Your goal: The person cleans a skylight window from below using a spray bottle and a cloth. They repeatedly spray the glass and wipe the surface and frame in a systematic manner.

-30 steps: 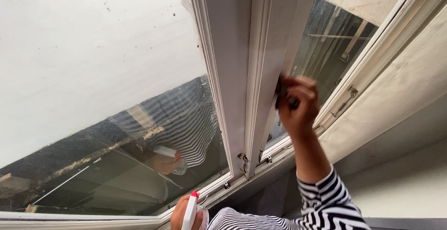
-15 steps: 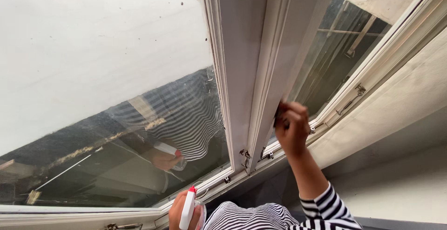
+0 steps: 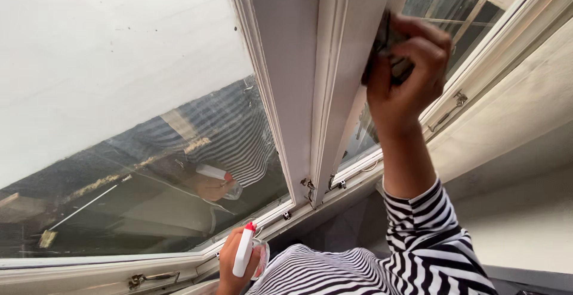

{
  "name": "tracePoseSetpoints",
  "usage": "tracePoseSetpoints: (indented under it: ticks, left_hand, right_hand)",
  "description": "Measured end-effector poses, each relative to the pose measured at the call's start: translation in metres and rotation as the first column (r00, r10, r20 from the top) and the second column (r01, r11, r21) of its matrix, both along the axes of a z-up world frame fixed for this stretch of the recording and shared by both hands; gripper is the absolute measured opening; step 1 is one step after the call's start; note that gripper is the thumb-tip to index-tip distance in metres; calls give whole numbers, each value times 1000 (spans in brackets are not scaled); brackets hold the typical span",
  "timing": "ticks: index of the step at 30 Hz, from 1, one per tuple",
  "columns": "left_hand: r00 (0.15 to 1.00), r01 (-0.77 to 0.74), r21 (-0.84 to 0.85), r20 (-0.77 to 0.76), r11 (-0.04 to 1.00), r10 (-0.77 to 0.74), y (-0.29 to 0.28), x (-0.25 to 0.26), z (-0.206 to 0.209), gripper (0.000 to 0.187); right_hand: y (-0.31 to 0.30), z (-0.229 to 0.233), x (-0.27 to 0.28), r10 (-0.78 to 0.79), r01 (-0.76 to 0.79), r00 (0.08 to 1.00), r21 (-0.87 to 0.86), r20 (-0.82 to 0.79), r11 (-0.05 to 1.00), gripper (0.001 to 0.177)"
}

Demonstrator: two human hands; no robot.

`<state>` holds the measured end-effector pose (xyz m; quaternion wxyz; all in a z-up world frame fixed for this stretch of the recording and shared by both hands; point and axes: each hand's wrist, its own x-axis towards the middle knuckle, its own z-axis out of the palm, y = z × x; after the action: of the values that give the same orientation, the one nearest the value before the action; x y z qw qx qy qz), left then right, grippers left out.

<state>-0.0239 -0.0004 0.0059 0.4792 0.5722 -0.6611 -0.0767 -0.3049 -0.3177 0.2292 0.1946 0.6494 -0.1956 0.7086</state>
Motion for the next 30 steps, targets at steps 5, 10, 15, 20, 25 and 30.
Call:
tracePoseSetpoints:
  ticks: [5,10,15,20,25,30]
  left_hand:
    - [998,19,70,-56,997,-15,4,-2,-2,38]
    - [996,33,68,-81,997,-27,-1,-3,0,35]
    - [993,76,57,-99,996,-70,-8,-15,6,23]
    - [991,101,111,-96,989,-90,-15,-21,17,36]
    - [989,115,68,-100,991,-108,-10,-22,20,39]
    - [991,97,75,-103,992,-89,-4,-21,12,26]
  right_hand:
    - [32,-84,14,-32,26,999,178,33,984,19]
    - [61,-137,8,12,25,996,382,-93,924,24]
    - [35,-80,-3,8,10,996,207,-88,978,21]
    - [2,3,-9,23,-22,1000,48,-15,999,16]
    - [9,-31,3,15,-21,998,99,58,995,16]
    - [42,-166,9,46,-52,999,326,27,944,21]
